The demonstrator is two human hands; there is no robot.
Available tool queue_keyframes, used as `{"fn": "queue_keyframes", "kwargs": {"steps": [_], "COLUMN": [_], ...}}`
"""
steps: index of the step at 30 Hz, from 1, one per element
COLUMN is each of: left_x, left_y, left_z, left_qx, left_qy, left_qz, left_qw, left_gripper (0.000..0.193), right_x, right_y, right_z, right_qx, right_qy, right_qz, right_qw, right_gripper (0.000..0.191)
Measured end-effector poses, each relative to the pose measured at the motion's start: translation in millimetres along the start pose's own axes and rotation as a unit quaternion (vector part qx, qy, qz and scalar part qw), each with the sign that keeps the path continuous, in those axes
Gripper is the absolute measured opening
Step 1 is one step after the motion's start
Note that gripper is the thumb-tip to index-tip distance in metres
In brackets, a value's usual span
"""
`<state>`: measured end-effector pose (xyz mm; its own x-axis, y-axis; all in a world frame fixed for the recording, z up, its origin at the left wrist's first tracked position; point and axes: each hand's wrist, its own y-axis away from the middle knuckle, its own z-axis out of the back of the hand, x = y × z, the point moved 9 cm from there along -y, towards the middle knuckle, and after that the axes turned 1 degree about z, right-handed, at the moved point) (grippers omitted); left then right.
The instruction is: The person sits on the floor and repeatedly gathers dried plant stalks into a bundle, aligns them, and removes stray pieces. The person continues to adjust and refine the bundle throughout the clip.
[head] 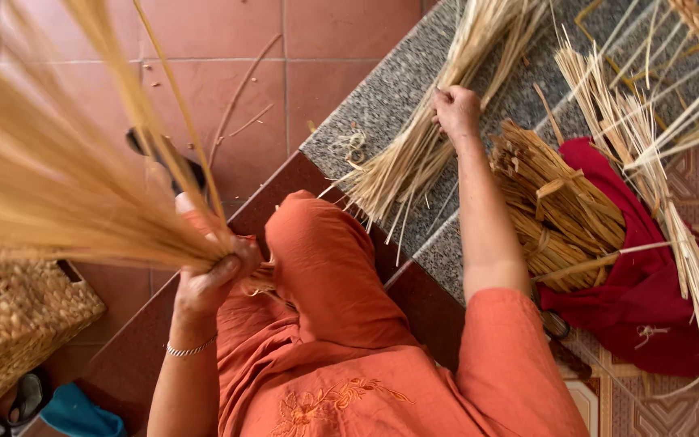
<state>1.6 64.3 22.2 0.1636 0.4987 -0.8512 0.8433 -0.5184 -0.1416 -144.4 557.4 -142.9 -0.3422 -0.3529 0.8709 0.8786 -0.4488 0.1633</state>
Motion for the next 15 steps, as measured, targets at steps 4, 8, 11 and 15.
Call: {"fn": "queue_keyframes", "kwargs": {"steps": [4,8,11,15], "left_x": [24.7,25.0,11.6,-2.5], "left_y": [-0.3,-22.3,-36.3,-40.5], "left_z": [26.5,31.2,17.1,3.9], "left_qx": [-0.059,-0.041,0.032,0.060], "left_qy": [-0.015,-0.025,-0.007,-0.042], "left_qz": [0.077,0.052,0.009,0.001], "left_qw": [0.995,0.997,0.999,0.997], "left_gripper": [0.020,0.031,0.051,0.065], "right_x": [124.7,279.8,374.7,455.4], "right_y": [31.6,112.8,199.0,315.1], "right_z": [-22.2,-3.8,14.9,20.2], "right_qx": [0.048,0.053,0.055,0.053], "right_qy": [-0.063,-0.150,-0.173,-0.135], "right_qz": [0.194,0.367,0.483,0.611], "right_qw": [0.978,0.917,0.856,0.778], "right_gripper": [0.017,0.013,0.013,0.010]}}
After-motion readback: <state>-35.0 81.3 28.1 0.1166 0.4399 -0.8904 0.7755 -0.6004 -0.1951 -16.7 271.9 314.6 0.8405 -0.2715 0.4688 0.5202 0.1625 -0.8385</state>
